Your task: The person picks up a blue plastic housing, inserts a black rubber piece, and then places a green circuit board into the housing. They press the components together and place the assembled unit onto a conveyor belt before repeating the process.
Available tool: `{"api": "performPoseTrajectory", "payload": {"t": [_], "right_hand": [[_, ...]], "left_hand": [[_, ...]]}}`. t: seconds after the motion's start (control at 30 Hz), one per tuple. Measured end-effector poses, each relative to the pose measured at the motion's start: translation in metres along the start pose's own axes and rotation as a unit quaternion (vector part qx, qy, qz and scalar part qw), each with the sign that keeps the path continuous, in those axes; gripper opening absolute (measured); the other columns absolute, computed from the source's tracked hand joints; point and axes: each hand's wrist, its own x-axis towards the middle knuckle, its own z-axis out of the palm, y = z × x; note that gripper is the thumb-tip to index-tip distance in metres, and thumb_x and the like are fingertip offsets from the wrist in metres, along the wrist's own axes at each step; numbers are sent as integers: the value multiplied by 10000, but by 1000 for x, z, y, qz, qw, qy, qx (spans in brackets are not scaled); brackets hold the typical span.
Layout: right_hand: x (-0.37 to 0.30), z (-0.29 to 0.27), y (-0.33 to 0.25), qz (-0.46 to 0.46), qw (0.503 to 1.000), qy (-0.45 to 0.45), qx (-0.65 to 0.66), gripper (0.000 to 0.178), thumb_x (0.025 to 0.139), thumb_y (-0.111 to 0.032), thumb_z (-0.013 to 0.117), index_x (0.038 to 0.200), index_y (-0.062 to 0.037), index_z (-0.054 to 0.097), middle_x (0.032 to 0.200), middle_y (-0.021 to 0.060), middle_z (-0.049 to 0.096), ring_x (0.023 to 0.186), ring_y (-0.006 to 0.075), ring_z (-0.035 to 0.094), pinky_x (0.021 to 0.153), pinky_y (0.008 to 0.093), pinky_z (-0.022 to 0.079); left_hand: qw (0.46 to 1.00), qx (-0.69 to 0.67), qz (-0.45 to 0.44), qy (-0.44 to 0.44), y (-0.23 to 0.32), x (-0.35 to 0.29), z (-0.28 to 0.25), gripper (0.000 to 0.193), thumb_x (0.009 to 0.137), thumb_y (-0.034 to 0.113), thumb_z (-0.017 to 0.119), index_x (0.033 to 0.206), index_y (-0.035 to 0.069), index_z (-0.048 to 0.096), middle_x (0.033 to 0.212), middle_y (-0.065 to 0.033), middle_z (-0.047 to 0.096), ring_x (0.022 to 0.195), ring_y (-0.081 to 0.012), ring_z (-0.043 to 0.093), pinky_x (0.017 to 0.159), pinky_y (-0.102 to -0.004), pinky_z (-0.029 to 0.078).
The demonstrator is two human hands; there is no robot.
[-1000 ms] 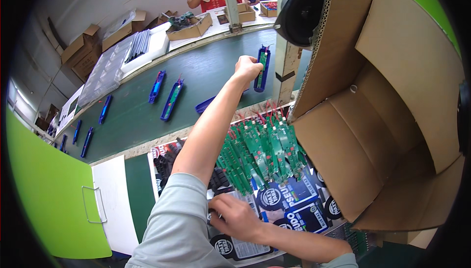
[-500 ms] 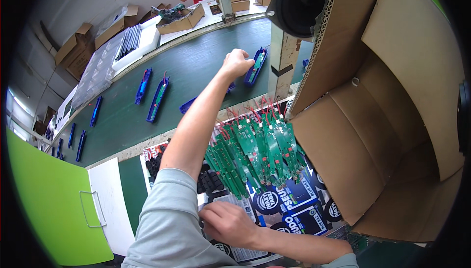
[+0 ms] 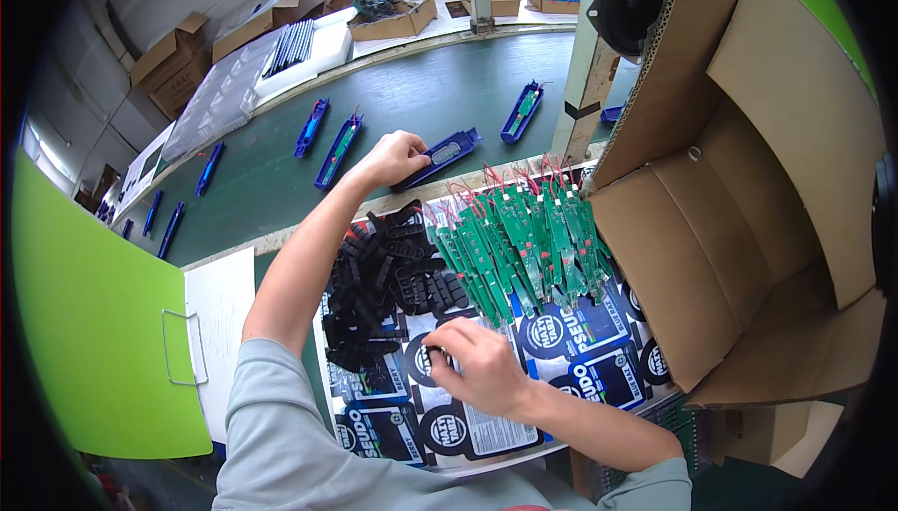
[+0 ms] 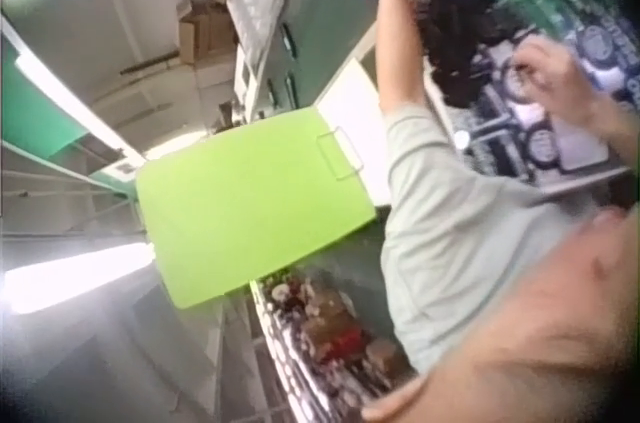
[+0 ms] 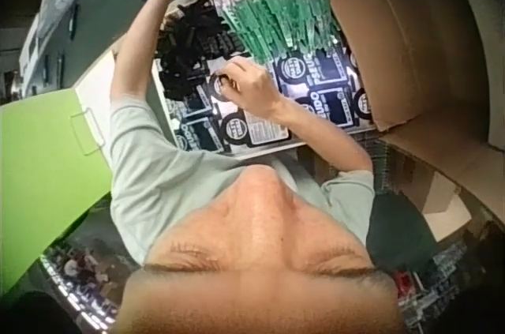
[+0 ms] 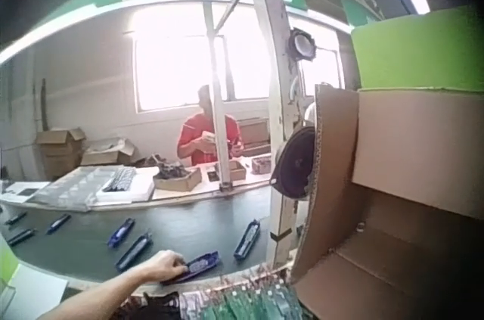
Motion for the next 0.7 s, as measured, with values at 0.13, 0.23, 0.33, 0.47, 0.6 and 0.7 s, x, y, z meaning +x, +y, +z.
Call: {"api": "performPoseTrajectory", "payload": {"t": [0.13,0.23,0.33,0.47,0.6,0.7], "right_hand": [[1,-1,0,4,1000,20,2,189,772,40,686,957,6,664,882,145,667,789,295,678,681,377,562],[1,-5,3,26,999,44,-4,207,789,54,693,990,10,670,873,123,665,730,218,667,629,303,535],[2,-7,5,71,994,79,30,192,809,39,709,993,-3,678,853,102,669,717,177,682,585,287,515],[1,-1,14,171,970,115,133,189,860,19,713,1045,27,678,843,79,721,702,102,674,650,254,538],[4,-6,3,178,970,102,134,163,890,23,702,1049,32,670,907,82,720,794,113,685,721,248,552],[4,-11,-11,128,975,107,146,189,878,74,692,1059,28,659,979,65,668,847,107,684,728,234,556]], "left_hand": [[985,-135,-21,106,7,-41,-6,248,981,163,610,1091,-58,639,874,-127,692,800,-176,680,710,-325,559],[933,-335,-4,131,45,-101,-21,217,1023,123,552,1155,-43,600,953,-67,661,791,-111,649,682,-267,543],[921,-380,21,88,78,-181,-20,258,1018,116,554,1221,-35,605,945,-49,664,801,-90,636,701,-247,526],[891,-445,-14,93,88,-266,18,256,1012,67,558,1241,-41,598,965,-50,671,817,-88,644,737,-235,541],[851,-502,-57,144,88,-301,49,245,1012,7,546,1245,-57,587,1040,-58,681,920,-70,629,807,-217,528],[858,-491,-49,146,88,-308,62,261,1012,7,549,1260,-71,570,1077,-88,684,918,-105,667,818,-242,561]]}}
